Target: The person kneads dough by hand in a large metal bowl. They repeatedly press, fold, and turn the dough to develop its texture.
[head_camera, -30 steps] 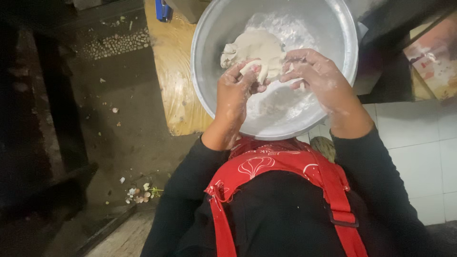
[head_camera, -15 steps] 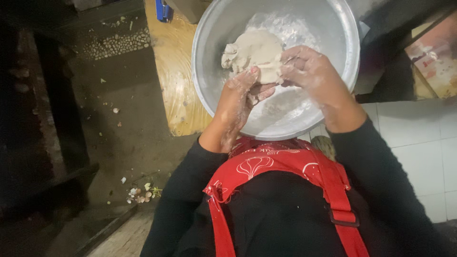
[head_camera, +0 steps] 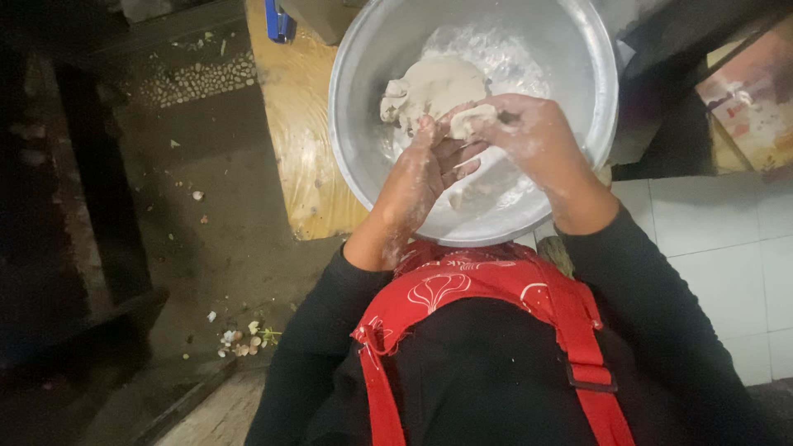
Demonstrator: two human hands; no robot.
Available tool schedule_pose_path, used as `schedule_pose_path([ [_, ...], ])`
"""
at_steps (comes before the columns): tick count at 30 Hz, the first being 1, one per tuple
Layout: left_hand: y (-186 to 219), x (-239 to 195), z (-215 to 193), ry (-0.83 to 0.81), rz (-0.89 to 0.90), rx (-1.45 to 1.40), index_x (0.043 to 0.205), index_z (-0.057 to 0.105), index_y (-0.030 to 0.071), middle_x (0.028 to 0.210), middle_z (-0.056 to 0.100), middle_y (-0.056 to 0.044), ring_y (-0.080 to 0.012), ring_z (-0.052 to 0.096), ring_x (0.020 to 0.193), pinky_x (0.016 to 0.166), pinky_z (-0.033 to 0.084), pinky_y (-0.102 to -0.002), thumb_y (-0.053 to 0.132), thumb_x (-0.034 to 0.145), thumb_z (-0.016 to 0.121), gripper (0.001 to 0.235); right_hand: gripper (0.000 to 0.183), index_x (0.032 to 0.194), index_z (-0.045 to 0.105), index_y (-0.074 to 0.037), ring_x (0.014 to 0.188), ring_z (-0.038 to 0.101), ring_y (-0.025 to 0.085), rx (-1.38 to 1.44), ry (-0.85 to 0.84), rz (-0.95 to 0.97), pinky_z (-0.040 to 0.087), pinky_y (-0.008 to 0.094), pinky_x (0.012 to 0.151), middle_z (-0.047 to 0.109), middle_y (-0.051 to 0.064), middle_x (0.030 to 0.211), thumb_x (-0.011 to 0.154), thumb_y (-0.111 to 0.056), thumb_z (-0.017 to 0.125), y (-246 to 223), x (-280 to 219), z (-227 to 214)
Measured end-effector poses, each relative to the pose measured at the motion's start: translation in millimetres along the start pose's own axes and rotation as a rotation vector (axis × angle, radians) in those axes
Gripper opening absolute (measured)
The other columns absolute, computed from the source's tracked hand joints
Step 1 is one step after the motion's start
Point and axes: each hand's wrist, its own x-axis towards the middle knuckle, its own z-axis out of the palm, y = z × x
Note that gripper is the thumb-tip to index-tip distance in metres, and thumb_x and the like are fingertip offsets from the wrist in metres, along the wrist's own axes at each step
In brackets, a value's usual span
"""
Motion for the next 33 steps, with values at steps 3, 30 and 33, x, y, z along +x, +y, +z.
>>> schedule_pose_path([
  [3,5.7,-3.7,0.0,0.144,0.172,0.464,0.159,0.032,0.008,0.157,0.041,-0.015,-0.0291,0.059,0.131,0.102,0.055,-0.039,0.050,0.104,0.040,0.069,0.022,0.115,0.075,-0.002,0.090,0.067,0.016,-0.212,0.133,-0.138,0.053,0.027,0.080,0.073,0.008,0.104,0.098,-0.016,0.078,6.0,-1.6,-4.9],
  [30,-19.8,-64.3,-83.6,-0.147,0.635,2.075,0.093,0.070,0.014,0.087,0.067,-0.004,-0.0248,0.068,0.083,0.084,0.048,-0.043,0.023,0.080,0.069,0.016,0.076,0.135,0.057,-0.003,0.118,0.060,0.040,-1.333,-0.381,-0.350,0.043,0.053,0.108,0.067,0.025,0.124,0.091,-0.062,0.076,167.1,181.8,9.8],
  [33,-18.7,-56.0,-81.9,-0.115,0.645,2.010,0.085,0.069,0.013,0.079,0.067,-0.005,-0.0257,0.067,0.075,0.077,0.048,-0.043,0.022,0.070,0.068,0.017,0.077,0.132,0.058,-0.006,0.124,0.056,0.040,-1.183,-0.315,-0.148,0.044,0.050,0.108,0.059,0.027,0.129,0.079,-0.053,0.087,114.4,142.8,10.8],
])
